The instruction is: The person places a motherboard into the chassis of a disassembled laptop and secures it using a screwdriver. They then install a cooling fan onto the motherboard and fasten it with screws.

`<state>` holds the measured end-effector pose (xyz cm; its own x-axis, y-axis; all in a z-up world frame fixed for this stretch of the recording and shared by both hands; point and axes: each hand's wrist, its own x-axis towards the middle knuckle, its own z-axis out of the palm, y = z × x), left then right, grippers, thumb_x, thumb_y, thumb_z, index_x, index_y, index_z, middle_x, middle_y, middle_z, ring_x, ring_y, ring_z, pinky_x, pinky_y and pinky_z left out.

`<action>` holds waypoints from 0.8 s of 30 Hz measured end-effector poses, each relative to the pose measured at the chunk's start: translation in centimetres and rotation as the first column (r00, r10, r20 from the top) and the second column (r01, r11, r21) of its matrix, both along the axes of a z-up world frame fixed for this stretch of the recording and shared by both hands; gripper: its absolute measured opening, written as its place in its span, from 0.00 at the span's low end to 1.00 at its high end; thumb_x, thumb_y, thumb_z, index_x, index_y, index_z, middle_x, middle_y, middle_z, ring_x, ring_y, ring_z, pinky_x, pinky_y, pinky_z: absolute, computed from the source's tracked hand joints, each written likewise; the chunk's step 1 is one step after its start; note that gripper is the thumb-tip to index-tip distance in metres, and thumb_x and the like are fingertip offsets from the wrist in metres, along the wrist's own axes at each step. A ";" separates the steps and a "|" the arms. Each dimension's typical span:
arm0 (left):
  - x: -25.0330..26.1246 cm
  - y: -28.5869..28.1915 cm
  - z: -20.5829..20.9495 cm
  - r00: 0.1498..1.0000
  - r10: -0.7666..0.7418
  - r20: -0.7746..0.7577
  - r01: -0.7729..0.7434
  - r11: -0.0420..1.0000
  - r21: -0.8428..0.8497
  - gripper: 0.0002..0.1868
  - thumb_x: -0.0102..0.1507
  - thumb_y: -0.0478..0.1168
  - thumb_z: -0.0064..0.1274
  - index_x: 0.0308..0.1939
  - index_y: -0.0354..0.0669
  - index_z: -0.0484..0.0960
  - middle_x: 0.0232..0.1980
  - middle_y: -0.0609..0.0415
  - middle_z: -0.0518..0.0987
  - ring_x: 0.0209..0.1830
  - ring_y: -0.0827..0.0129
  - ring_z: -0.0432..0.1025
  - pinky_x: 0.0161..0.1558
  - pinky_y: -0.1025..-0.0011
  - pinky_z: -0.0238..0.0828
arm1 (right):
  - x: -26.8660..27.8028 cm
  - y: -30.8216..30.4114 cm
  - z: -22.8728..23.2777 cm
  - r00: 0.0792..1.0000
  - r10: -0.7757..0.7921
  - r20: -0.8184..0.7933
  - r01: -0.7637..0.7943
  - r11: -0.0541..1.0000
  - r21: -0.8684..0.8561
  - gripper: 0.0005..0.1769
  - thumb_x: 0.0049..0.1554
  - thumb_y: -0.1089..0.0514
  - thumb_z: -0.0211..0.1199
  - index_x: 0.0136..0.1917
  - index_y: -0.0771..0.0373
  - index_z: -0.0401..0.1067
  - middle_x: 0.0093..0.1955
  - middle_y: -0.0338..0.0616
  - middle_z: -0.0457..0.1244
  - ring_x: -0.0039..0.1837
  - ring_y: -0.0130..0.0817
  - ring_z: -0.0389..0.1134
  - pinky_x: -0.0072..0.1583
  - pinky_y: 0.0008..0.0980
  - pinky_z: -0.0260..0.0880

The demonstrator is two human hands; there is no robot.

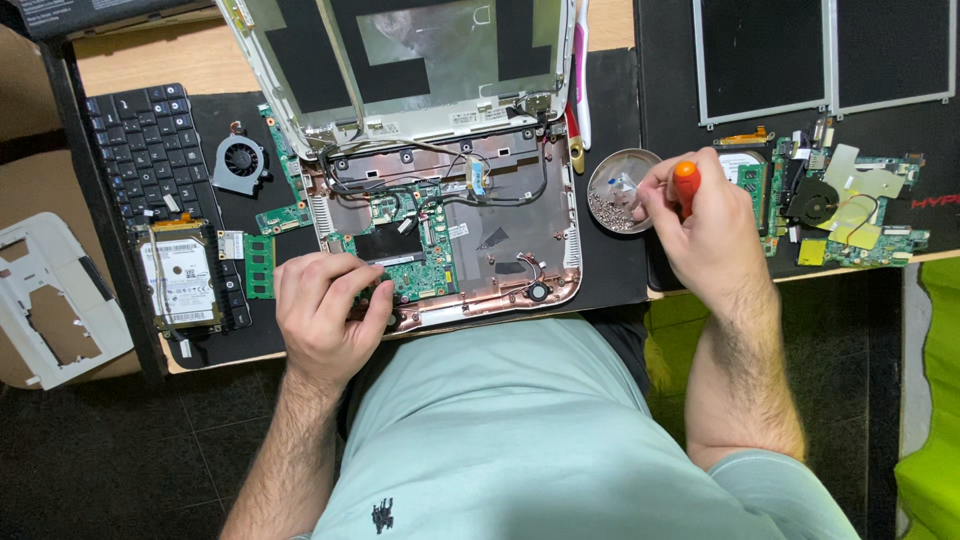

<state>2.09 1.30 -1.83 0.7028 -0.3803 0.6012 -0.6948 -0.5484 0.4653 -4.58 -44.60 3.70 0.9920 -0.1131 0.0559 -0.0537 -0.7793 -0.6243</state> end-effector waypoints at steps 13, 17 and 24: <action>0.1 -0.1 0.0 1.000 0.020 0.015 -0.020 1.000 0.003 0.07 0.77 0.48 0.75 0.52 0.52 0.97 0.52 0.57 0.88 0.51 0.51 0.84 0.56 0.50 0.79 | 3.3 -4.0 -5.0 0.946 0.011 0.324 0.098 0.942 -0.320 0.13 0.81 0.66 0.81 0.62 0.61 0.75 0.58 0.45 0.78 0.59 0.55 0.82 0.68 0.51 0.80; 0.1 -0.1 0.3 1.000 0.020 0.014 -0.020 1.000 -0.012 0.06 0.76 0.46 0.75 0.51 0.52 0.97 0.51 0.56 0.88 0.49 0.52 0.84 0.55 0.51 0.79 | 4.6 -3.7 -4.5 0.939 0.040 0.340 0.105 0.911 -0.398 0.15 0.77 0.69 0.86 0.64 0.63 0.78 0.57 0.48 0.77 0.60 0.57 0.82 0.69 0.53 0.80; 0.2 -0.3 0.1 0.999 0.024 0.022 -0.023 0.999 -0.030 0.06 0.76 0.47 0.75 0.51 0.52 0.97 0.50 0.57 0.88 0.49 0.53 0.84 0.54 0.53 0.79 | 3.9 -4.0 -5.2 0.922 -0.007 0.386 0.125 0.952 -0.280 0.13 0.78 0.72 0.85 0.63 0.61 0.82 0.59 0.41 0.79 0.61 0.51 0.81 0.69 0.49 0.79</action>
<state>2.32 1.02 -1.69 0.6976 -0.3455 0.6277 -0.6923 -0.5506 0.4665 -0.73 -48.56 -1.45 0.8804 -0.0977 0.4641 0.0816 -0.9328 -0.3510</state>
